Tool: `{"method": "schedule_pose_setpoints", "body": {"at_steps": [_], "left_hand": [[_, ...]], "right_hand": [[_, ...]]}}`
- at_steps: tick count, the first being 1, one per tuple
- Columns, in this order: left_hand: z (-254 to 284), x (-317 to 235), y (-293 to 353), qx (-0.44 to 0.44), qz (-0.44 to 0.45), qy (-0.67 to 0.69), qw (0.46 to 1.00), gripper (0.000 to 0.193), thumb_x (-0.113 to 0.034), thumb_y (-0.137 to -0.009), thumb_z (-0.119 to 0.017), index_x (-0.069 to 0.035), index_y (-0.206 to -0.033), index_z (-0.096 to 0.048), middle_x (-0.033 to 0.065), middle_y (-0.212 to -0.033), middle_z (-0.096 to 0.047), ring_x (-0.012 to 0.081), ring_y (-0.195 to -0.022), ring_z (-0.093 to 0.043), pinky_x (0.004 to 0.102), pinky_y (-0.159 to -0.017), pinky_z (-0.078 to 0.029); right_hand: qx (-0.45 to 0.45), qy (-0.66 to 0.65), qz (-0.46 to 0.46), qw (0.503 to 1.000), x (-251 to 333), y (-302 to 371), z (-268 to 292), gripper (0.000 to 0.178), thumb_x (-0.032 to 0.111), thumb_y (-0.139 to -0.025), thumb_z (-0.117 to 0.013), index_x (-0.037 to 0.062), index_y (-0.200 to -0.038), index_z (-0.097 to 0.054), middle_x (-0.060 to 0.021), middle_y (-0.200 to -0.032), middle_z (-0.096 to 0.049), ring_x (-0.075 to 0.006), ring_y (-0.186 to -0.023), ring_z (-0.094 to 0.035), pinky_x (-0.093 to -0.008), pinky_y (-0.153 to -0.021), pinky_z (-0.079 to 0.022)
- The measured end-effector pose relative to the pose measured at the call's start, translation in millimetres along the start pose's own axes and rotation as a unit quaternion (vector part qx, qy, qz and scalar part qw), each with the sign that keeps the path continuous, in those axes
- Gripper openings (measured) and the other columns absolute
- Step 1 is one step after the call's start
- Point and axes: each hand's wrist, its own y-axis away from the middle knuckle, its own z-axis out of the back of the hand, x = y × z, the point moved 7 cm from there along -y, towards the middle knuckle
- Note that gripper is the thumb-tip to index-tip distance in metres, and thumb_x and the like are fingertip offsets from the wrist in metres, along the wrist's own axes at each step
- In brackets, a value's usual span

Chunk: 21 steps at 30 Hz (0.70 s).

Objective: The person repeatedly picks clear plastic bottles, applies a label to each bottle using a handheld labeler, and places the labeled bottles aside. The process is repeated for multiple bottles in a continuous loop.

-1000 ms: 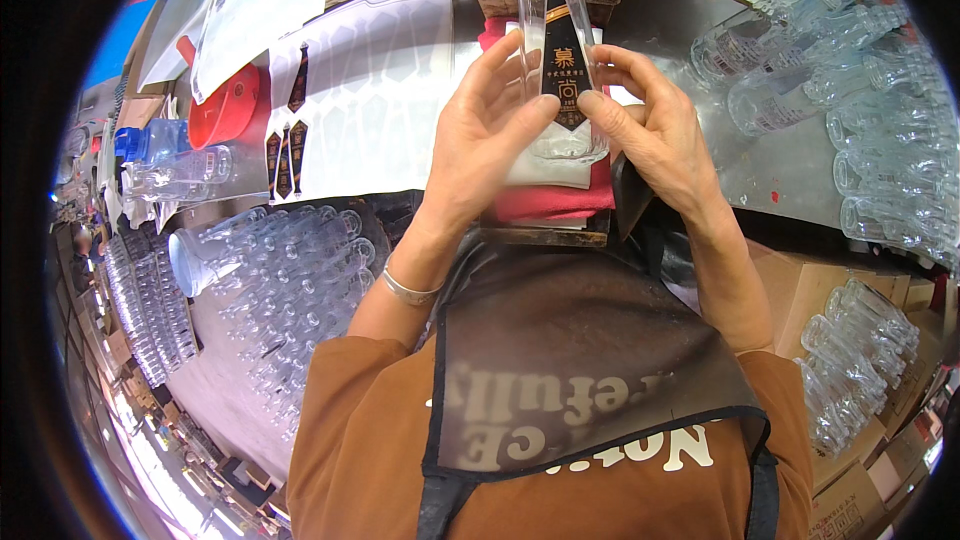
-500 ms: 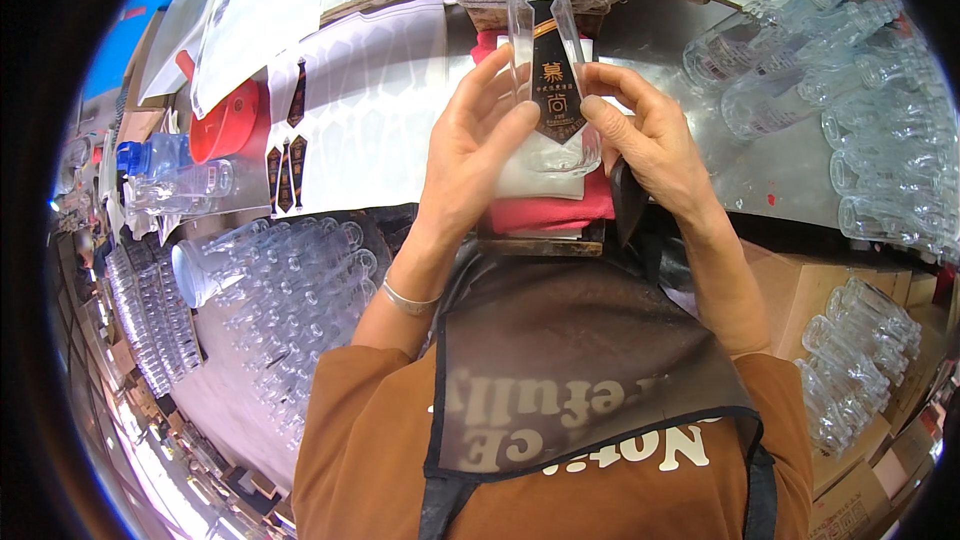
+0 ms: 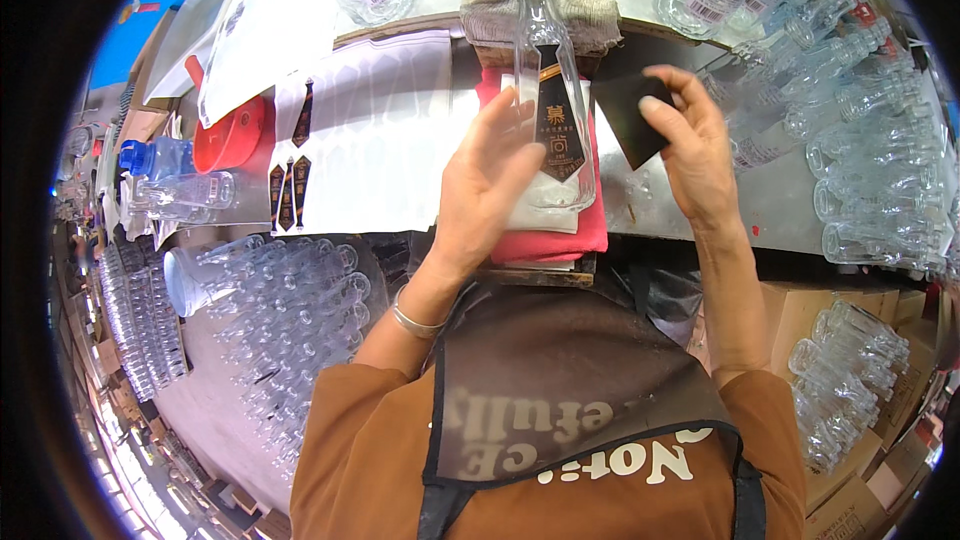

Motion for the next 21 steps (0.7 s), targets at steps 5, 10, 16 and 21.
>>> {"method": "schedule_pose_setpoints", "body": {"at_steps": [5,10,16,21], "left_hand": [[0,2,0,-0.015,-0.032,-0.043,0.998,0.063,-0.007,-0.096,-0.066,0.003,-0.151,-0.038,0.0194,-0.139,-0.058,0.0241,-0.125,-0.058,0.0358,-0.106,-0.046],[0,6,1,-0.013,-0.02,-0.011,1.0,0.06,-0.007,-0.097,-0.065,0.002,-0.15,-0.04,0.0174,-0.139,-0.057,0.023,-0.124,-0.058,0.0355,-0.104,-0.048],[28,-3,-20,-0.054,0.062,0.051,0.995,0.061,-0.041,-0.106,-0.044,0.006,-0.146,-0.043,0.0215,-0.143,-0.053,0.0251,-0.129,-0.055,0.0394,-0.106,-0.045],[0,-2,-69,-0.043,0.11,-0.059,0.991,0.07,-0.059,-0.104,-0.041,0.005,-0.124,-0.06,0.0112,-0.111,-0.067,0.0171,-0.1,-0.062,0.0301,-0.091,-0.048]], "right_hand": [[0.096,0.425,0.351,0.829,87,-27,-70,0.028,0.005,-0.09,-0.065,0.0046,-0.118,-0.068,-0.0128,-0.106,-0.071,-0.0222,-0.097,-0.069,-0.0304,-0.086,-0.053],[0.129,0.442,0.482,0.746,106,-13,-94,0.028,-0.005,-0.081,-0.067,0.0051,-0.107,-0.069,-0.0098,-0.103,-0.072,-0.0279,-0.095,-0.067,-0.0345,-0.084,-0.054],[0.256,0.342,0.304,0.852,83,28,-81,0.024,-0.002,-0.083,-0.066,0.001,-0.106,-0.069,-0.0074,-0.101,-0.07,-0.0216,-0.092,-0.066,-0.0335,-0.082,-0.053],[0.109,0.296,0.046,0.948,42,-44,-35,0.039,0.032,-0.103,-0.056,-0.0034,-0.101,-0.07,-0.0039,-0.091,-0.069,-0.0098,-0.086,-0.06,-0.026,-0.08,-0.048]]}}
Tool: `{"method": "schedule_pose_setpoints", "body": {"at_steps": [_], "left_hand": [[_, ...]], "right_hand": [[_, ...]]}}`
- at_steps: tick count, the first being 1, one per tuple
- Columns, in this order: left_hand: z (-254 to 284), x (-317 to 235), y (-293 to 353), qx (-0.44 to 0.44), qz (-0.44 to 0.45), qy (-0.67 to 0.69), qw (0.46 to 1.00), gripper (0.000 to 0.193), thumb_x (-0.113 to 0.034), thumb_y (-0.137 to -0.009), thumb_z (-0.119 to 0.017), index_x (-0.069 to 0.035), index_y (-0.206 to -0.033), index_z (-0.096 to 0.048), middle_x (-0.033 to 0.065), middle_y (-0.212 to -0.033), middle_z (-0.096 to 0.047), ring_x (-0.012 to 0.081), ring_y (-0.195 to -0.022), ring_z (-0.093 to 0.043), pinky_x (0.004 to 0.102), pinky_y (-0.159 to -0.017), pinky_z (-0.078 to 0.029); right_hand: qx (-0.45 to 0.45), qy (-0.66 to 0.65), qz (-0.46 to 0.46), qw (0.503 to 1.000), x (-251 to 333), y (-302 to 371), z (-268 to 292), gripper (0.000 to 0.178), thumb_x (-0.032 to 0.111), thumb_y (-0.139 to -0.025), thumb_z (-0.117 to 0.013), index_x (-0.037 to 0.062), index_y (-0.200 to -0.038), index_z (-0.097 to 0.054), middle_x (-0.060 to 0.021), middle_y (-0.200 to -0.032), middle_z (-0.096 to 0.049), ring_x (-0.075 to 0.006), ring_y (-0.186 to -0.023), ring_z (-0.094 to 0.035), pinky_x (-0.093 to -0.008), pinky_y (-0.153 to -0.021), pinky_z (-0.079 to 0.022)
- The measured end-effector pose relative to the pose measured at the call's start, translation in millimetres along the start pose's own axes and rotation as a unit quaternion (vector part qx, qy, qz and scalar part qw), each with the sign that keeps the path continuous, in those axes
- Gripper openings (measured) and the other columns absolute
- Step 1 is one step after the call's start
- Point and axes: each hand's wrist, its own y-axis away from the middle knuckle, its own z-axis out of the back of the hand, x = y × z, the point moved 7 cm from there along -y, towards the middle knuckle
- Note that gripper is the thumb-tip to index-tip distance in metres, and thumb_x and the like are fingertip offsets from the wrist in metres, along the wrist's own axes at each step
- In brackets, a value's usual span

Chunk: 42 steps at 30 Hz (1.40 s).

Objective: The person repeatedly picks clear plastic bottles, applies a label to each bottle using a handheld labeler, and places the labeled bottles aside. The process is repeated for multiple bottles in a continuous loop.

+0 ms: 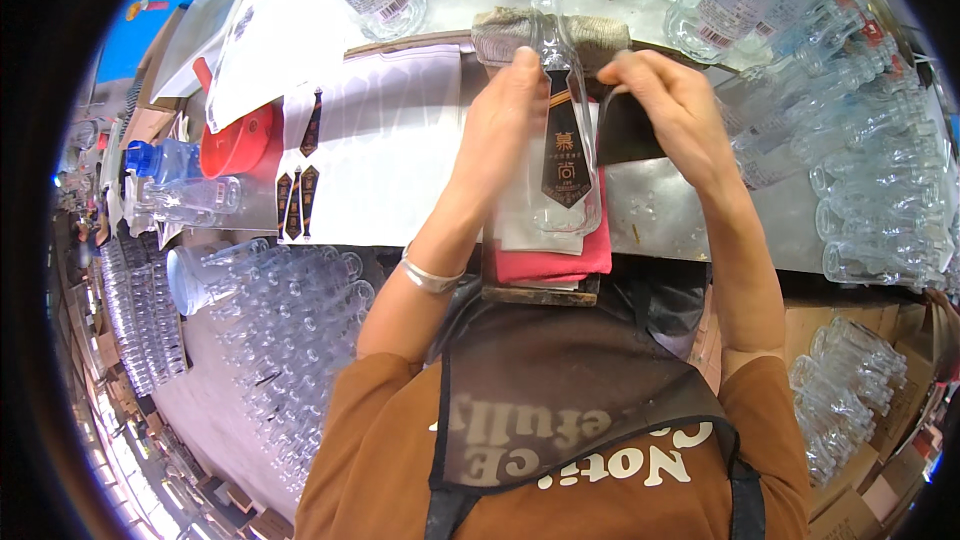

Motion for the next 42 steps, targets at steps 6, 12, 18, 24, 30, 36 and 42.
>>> {"method": "schedule_pose_setpoints", "body": {"at_steps": [6,12,18,24,30,36,42], "left_hand": [[-8,12,-16,-0.03,-0.099,-0.062,0.993,0.064,-0.056,-0.106,-0.037,0.001,-0.105,-0.066,0.007,-0.088,-0.068,0.0115,-0.079,-0.062,0.0258,-0.072,-0.05],[-10,13,-15,-0.028,-0.108,-0.044,0.993,0.061,-0.054,-0.107,-0.037,0.0,-0.103,-0.066,0.0063,-0.085,-0.068,0.0104,-0.075,-0.062,0.0246,-0.068,-0.05],[-12,9,-15,-0.032,-0.119,-0.04,0.992,0.061,-0.052,-0.108,-0.035,0.0,-0.104,-0.067,0.0056,-0.084,-0.068,0.0095,-0.073,-0.06,0.0244,-0.067,-0.049],[-12,31,-19,0.031,-0.02,0.126,0.991,0.067,-0.056,-0.107,-0.033,0.003,-0.121,-0.06,0.0107,-0.1,-0.068,0.0134,-0.082,-0.063,0.0271,-0.075,-0.051],[-19,26,-15,0.032,0.003,0.143,0.989,0.074,-0.061,-0.106,-0.025,0.003,-0.133,-0.052,0.0164,-0.113,-0.067,0.0213,-0.098,-0.066,0.0329,-0.085,-0.052],[-18,37,-21,0.034,0.007,0.166,0.986,0.077,-0.064,-0.105,-0.024,0.002,-0.132,-0.053,0.0142,-0.108,-0.067,0.0193,-0.096,-0.065,0.0342,-0.086,-0.053],[-5,17,-24,0.042,0.045,0.059,0.996,0.074,-0.068,-0.1,-0.039,0.001,-0.098,-0.064,0.0089,-0.087,-0.066,0.0139,-0.078,-0.059,0.027,-0.071,-0.048]], "right_hand": [[0.032,0.02,-0.008,0.999,-3,-18,-26,0.054,0.047,-0.096,-0.059,-0.0043,-0.086,-0.074,-0.0126,-0.075,-0.072,-0.0183,-0.073,-0.068,-0.0324,-0.075,-0.052],[0.002,0.062,0.012,0.998,-4,-18,-26,0.053,0.044,-0.099,-0.059,-0.0037,-0.08,-0.07,-0.0045,-0.067,-0.066,-0.0096,-0.065,-0.058,-0.0277,-0.062,-0.047],[-0.005,0.051,0.012,0.999,-6,-18,-26,0.054,0.045,-0.1,-0.058,-0.0037,-0.079,-0.07,-0.0044,-0.069,-0.067,-0.01,-0.066,-0.058,-0.0269,-0.064,-0.047],[-0.015,-0.142,-0.072,0.987,-19,6,-12,0.049,0.039,-0.106,-0.048,-0.0045,-0.107,-0.069,-0.0037,-0.092,-0.069,-0.0079,-0.087,-0.06,-0.0224,-0.079,-0.047],[-0.124,-0.019,0.134,0.983,19,1,5,0.033,0.011,-0.091,-0.067,-0.0005,-0.121,-0.066,-0.0068,-0.097,-0.071,-0.0124,-0.091,-0.066,-0.0272,-0.089,-0.051],[-0.109,0.061,0.154,0.98,44,-28,11,0.027,0.011,-0.091,-0.064,0.0032,-0.117,-0.068,-0.0088,-0.099,-0.073,-0.0146,-0.088,-0.068,-0.0299,-0.082,-0.054],[-0.131,0.145,0.213,0.957,60,-26,8,0.025,0.01,-0.093,-0.063,0.0038,-0.117,-0.069,-0.0084,-0.1,-0.073,-0.0138,-0.089,-0.068,-0.028,-0.083,-0.053]]}}
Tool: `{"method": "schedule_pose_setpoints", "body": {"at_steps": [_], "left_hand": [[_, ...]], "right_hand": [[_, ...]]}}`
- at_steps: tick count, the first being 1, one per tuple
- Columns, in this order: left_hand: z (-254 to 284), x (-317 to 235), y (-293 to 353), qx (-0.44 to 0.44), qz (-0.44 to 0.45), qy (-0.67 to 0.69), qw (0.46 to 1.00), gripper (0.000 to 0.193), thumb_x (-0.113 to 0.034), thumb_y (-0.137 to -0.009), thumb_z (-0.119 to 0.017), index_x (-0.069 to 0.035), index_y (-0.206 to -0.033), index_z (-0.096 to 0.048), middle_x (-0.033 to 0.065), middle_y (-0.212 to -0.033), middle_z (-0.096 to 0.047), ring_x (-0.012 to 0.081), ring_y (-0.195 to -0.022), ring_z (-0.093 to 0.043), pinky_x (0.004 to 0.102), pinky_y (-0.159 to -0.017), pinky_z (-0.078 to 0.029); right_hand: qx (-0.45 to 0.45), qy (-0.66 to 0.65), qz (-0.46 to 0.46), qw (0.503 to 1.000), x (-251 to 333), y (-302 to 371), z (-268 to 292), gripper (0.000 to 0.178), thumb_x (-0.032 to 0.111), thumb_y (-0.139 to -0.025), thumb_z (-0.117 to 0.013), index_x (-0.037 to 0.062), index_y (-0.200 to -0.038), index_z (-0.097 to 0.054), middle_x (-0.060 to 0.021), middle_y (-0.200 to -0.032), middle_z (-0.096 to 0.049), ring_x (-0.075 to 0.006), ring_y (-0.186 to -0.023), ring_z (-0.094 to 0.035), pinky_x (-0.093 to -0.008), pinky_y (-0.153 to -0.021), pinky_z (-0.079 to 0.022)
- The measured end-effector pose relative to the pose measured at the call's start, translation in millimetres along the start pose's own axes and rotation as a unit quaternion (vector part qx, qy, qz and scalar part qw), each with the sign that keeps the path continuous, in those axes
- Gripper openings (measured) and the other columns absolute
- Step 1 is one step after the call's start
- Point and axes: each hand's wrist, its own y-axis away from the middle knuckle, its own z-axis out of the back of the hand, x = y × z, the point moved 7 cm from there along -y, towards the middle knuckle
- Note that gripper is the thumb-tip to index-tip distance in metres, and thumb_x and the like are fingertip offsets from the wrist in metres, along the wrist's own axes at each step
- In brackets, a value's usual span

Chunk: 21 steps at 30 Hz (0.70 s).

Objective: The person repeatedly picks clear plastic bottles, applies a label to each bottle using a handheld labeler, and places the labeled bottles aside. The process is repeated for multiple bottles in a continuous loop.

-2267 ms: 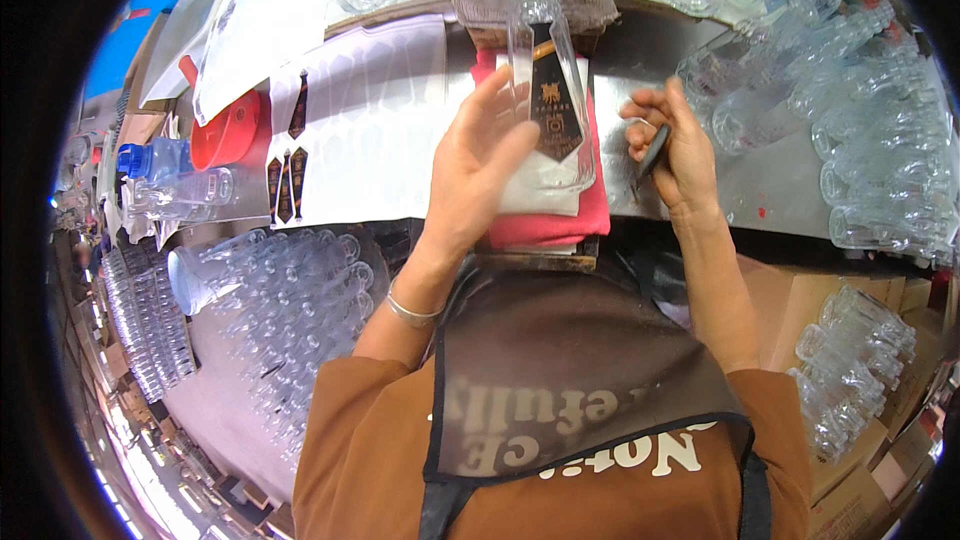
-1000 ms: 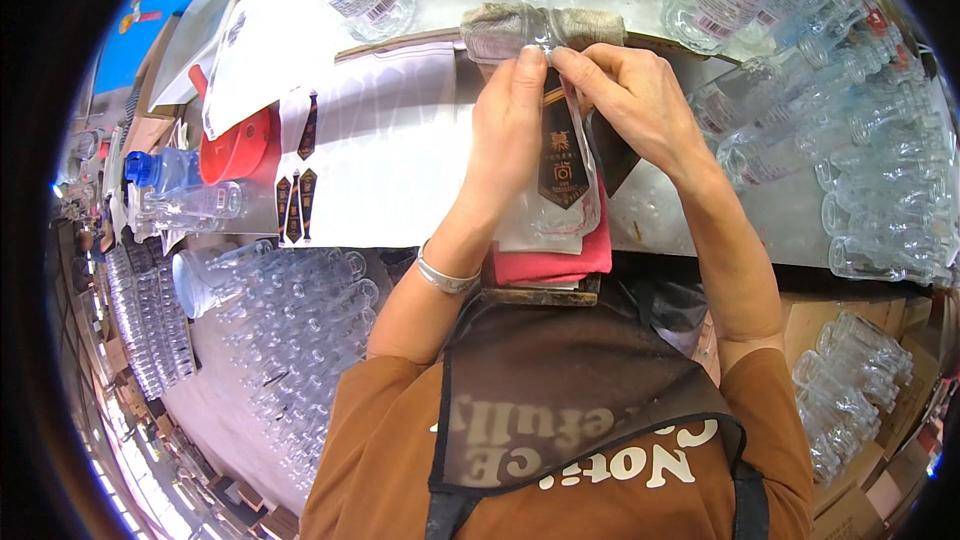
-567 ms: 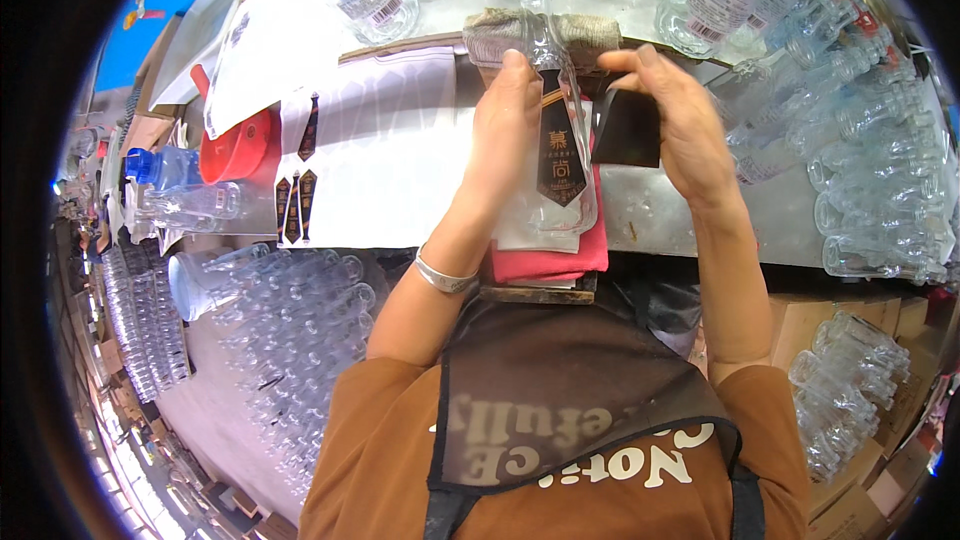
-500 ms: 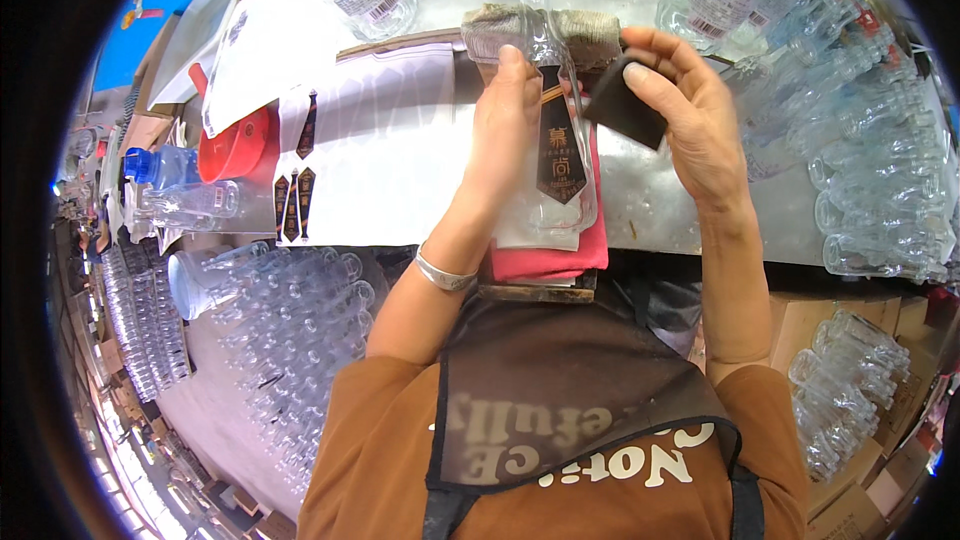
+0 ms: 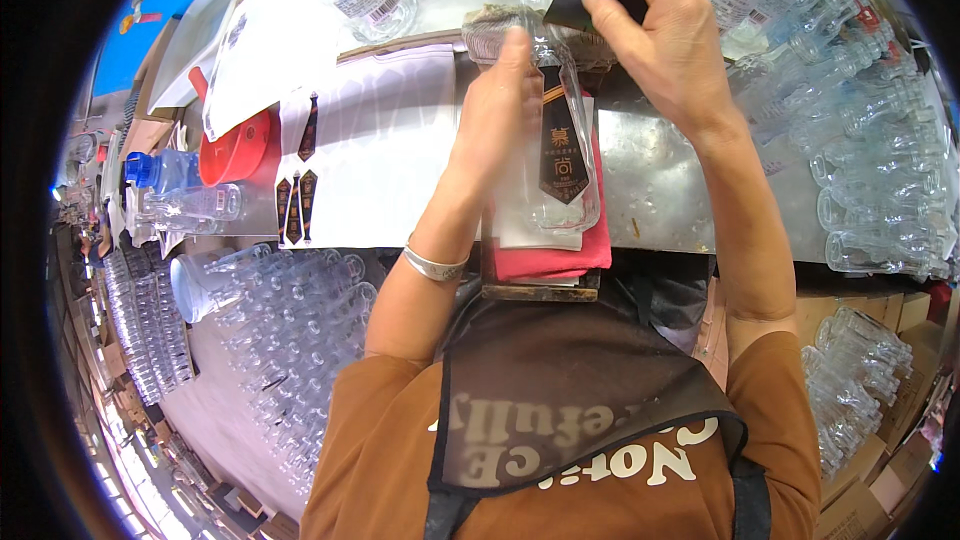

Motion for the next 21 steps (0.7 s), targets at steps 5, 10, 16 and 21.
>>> {"method": "schedule_pose_setpoints", "body": {"at_steps": [5,10,16,21], "left_hand": [[5,-6,-13,-0.06,-0.104,-0.157,0.98,0.074,-0.065,-0.096,-0.053,0.005,-0.075,-0.062,0.0112,-0.072,-0.063,0.02,-0.07,-0.058,0.0344,-0.067,-0.048],[0,-7,-12,-0.025,-0.078,-0.163,0.983,0.062,-0.055,-0.102,-0.05,0.004,-0.107,-0.068,0.011,-0.09,-0.071,0.0144,-0.076,-0.066,0.0268,-0.071,-0.054],[-5,4,-3,0.018,-0.074,-0.005,0.997,0.062,-0.055,-0.105,-0.043,0.004,-0.117,-0.063,0.0125,-0.101,-0.07,0.0146,-0.082,-0.067,0.0267,-0.072,-0.055],[-9,-6,6,0.004,-0.125,-0.04,0.991,0.06,-0.053,-0.106,-0.042,0.003,-0.114,-0.063,0.0092,-0.099,-0.069,0.0144,-0.084,-0.067,0.0268,-0.073,-0.054]], "right_hand": [[-0.065,-0.202,-0.111,0.971,-28,13,8,0.022,0.009,-0.097,-0.06,0.0017,-0.116,-0.069,-0.0039,-0.098,-0.071,-0.0116,-0.088,-0.066,-0.0246,-0.084,-0.053],[-0.022,-0.295,-0.203,0.934,-48,44,3,0.025,0.022,-0.102,-0.059,0.003,-0.109,-0.072,0.0015,-0.09,-0.07,-0.0026,-0.08,-0.061,-0.0234,-0.071,-0.051],[0.062,0.082,0.058,0.993,3,59,-19,0.045,0.004,-0.097,-0.055,0.0156,-0.14,-0.059,-0.0113,-0.089,-0.071,-0.0234,-0.069,-0.065,-0.0337,-0.067,-0.053],[0.173,0.204,0.024,0.963,1,69,-27,0.057,-0.001,-0.092,-0.055,0.0193,-0.146,-0.053,-0.0123,-0.1,-0.073,-0.0316,-0.082,-0.071,-0.0404,-0.069,-0.056]]}}
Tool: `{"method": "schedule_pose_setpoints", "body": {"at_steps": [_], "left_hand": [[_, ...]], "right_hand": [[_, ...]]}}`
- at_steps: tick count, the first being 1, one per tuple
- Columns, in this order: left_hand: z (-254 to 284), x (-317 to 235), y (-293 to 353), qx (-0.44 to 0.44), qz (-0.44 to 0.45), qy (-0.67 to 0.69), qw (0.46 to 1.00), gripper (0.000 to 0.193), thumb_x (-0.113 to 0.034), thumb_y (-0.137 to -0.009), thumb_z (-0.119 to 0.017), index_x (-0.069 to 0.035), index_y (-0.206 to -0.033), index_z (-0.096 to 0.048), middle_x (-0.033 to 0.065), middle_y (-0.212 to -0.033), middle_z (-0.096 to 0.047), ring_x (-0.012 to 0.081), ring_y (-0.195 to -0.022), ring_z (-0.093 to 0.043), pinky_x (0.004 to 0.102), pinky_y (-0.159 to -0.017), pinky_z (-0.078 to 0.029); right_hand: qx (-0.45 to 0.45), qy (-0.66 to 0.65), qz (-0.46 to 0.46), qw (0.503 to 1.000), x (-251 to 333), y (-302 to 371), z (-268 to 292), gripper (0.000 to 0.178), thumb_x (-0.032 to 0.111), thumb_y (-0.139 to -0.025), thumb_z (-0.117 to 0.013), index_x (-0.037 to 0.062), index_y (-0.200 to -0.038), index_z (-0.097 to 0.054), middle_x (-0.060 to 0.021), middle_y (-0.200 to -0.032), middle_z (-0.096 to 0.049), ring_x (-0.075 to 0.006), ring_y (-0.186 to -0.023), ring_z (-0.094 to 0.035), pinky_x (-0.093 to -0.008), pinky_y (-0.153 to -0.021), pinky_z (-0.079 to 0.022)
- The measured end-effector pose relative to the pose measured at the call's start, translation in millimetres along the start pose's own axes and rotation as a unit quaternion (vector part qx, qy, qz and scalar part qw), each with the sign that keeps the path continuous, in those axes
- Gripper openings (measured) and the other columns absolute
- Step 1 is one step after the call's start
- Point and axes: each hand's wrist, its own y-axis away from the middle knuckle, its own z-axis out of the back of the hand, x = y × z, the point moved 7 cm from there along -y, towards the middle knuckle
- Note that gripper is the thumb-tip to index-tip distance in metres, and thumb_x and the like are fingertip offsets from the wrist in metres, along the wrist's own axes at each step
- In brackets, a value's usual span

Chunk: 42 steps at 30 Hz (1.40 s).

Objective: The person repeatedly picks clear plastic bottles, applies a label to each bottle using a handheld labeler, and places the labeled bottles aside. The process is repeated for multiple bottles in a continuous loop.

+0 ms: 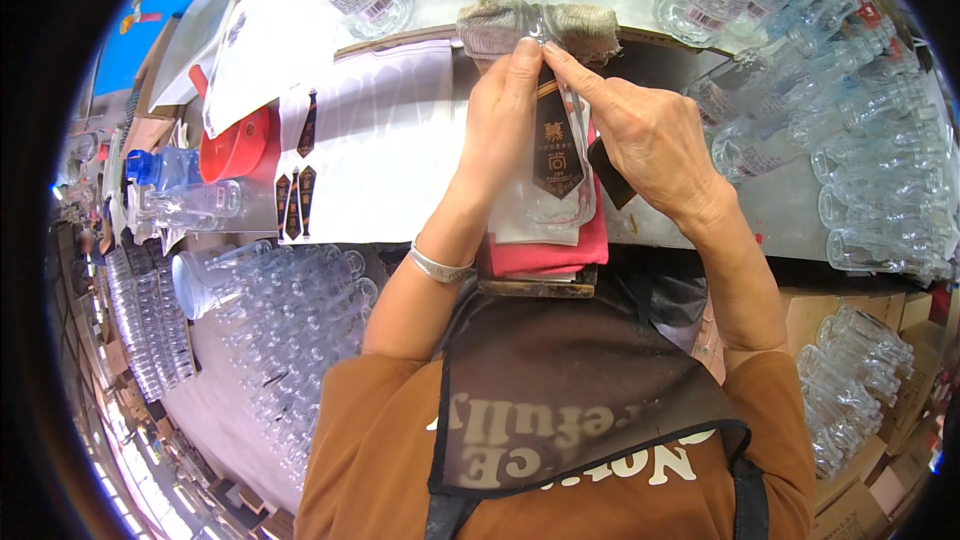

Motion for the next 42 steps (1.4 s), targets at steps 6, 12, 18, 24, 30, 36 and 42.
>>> {"method": "schedule_pose_setpoints", "body": {"at_steps": [6,12,18,24,30,36,42], "left_hand": [[-5,11,1,0.022,0.071,0.147,0.986,0.059,-0.052,-0.107,-0.04,0.002,-0.113,-0.063,0.0097,-0.101,-0.07,0.0142,-0.083,-0.067,0.026,-0.072,-0.053],[-9,-1,6,-0.001,0.031,0.123,0.992,0.06,-0.054,-0.106,-0.04,0.002,-0.117,-0.062,0.0106,-0.106,-0.071,0.0146,-0.08,-0.067,0.0253,-0.07,-0.053],[-7,-1,13,-0.023,0.087,0.193,0.977,0.073,-0.057,-0.104,-0.042,0.006,-0.141,-0.048,0.0198,-0.134,-0.06,0.0241,-0.12,-0.061,0.0347,-0.102,-0.047],[23,-29,60,-0.008,-0.065,0.003,0.998,0.085,-0.044,-0.092,-0.07,0.007,-0.149,-0.034,0.0223,-0.141,-0.053,0.0298,-0.133,-0.051,0.0412,-0.107,-0.042],[12,-21,102,0.066,-0.232,-0.305,0.921,0.122,-0.016,-0.066,-0.09,0.002,-0.159,-0.014,0.0255,-0.152,-0.042,0.0387,-0.14,-0.043,0.0435,-0.118,-0.031],[12,-13,107,0.025,-0.227,-0.293,0.929,0.122,-0.012,-0.066,-0.088,0.004,-0.159,-0.009,0.0253,-0.152,-0.044,0.0393,-0.134,-0.049,0.0439,-0.111,-0.039],[8,-25,110,0.011,-0.273,-0.308,0.911,0.126,-0.009,-0.066,-0.088,0.004,-0.159,-0.004,0.0251,-0.154,-0.04,0.0372,-0.128,-0.055,0.0444,-0.11,-0.041]], "right_hand": [[-0.042,-0.098,0.027,0.994,-8,-3,-2,0.06,-0.002,-0.089,-0.057,0.0171,-0.146,-0.052,-0.0156,-0.107,-0.073,-0.0318,-0.086,-0.071,-0.0399,-0.073,-0.057],[-0.024,-0.053,0.045,0.997,-3,-11,-1,0.054,0.0,-0.092,-0.058,0.0128,-0.144,-0.054,-0.0159,-0.103,-0.073,-0.0291,-0.083,-0.072,-0.038,-0.074,-0.057],[-0.06,-0.318,-0.103,0.941,-37,-5,0,0.038,0.024,-0.103,-0.058,0.005,-0.136,-0.06,-0.0025,-0.079,-0.067,-0.0076,-0.072,-0.061,-0.0235,-0.066,-0.05],[-0.092,-0.513,-0.184,0.833,-53,-7,13,0.03,0.015,-0.099,-0.06,-0.0004,-0.124,-0.065,-0.0068,-0.112,-0.068,-0.0125,-0.097,-0.064,-0.0266,-0.09,-0.052],[-0.163,-0.046,0.093,0.981,21,-46,54,0.032,0.002,-0.087,-0.064,0.0046,-0.118,-0.068,-0.0165,-0.107,-0.071,-0.0308,-0.093,-0.068,-0.0363,-0.086,-0.053],[-0.055,-0.031,0.225,0.972,70,11,21,0.03,-0.007,-0.07,-0.068,0.0053,-0.097,-0.07,-0.0081,-0.1,-0.072,-0.0275,-0.089,-0.064,-0.0382,-0.078,-0.054],[0.03,-0.047,0.146,0.988,71,6,27,0.024,0.002,-0.078,-0.07,0.0044,-0.102,-0.071,-0.0137,-0.091,-0.069,-0.0276,-0.082,-0.065,-0.0356,-0.07,-0.054]]}}
